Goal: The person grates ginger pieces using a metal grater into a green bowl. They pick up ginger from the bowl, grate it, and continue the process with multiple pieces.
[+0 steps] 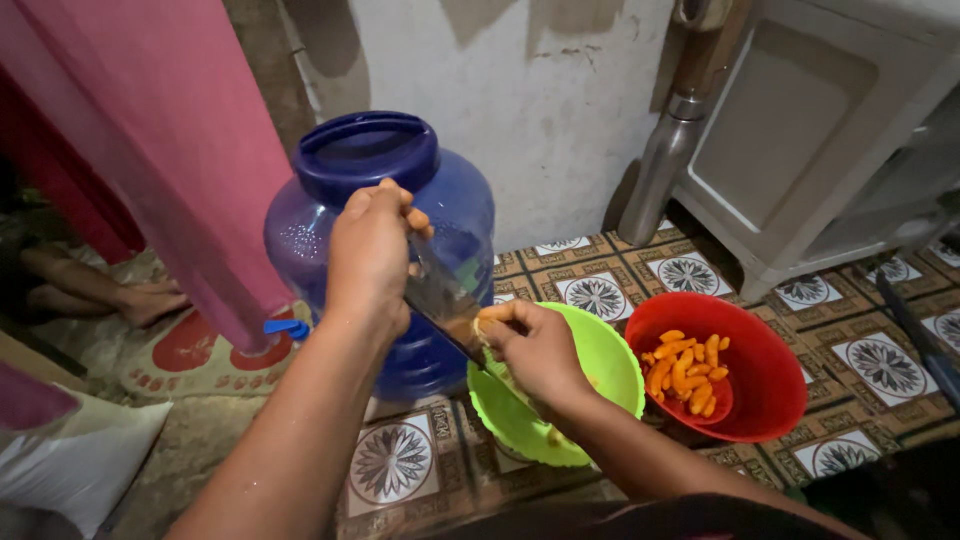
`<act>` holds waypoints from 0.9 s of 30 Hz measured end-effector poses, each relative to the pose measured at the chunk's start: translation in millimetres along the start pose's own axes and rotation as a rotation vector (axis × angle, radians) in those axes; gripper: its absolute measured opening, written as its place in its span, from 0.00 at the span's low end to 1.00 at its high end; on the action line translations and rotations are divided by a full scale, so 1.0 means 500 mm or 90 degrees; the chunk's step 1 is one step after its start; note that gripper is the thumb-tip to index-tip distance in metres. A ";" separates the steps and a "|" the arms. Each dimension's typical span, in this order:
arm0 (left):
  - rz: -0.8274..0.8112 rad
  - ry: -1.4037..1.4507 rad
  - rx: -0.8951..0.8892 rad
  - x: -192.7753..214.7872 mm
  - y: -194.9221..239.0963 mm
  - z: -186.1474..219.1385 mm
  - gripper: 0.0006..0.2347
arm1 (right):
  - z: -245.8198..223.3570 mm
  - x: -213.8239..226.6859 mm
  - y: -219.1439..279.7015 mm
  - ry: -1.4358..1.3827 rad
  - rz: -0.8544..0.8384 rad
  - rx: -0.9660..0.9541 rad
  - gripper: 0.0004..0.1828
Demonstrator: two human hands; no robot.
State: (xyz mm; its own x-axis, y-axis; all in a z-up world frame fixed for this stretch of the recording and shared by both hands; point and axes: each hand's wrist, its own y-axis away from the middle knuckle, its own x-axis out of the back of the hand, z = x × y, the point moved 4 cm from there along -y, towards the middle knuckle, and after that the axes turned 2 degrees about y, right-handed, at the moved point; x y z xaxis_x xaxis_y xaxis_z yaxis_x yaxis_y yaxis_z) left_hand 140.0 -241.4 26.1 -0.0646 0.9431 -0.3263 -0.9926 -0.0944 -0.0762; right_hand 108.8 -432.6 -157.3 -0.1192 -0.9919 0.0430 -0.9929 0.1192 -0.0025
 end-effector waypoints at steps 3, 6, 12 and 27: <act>0.020 -0.044 0.016 0.007 0.005 0.001 0.09 | 0.026 0.015 0.004 0.094 0.050 -0.062 0.07; 0.019 -0.031 0.001 0.008 0.011 0.008 0.09 | 0.066 0.046 0.012 0.245 0.115 -0.183 0.08; 0.099 -0.049 0.034 0.034 0.031 0.005 0.06 | 0.015 -0.007 0.020 0.111 0.014 -0.152 0.07; 0.200 0.017 0.063 0.149 0.054 -0.055 0.05 | 0.059 -0.028 0.012 0.165 -0.020 -0.022 0.07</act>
State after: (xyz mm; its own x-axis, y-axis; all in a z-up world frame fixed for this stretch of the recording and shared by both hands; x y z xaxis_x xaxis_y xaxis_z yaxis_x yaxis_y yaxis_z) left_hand 111.2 -182.5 -25.9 -0.3678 0.8639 -0.3440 -0.9298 -0.3468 0.1233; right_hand 104.2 -419.2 -187.5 -0.0799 -0.9516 0.2967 -0.9948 0.0948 0.0361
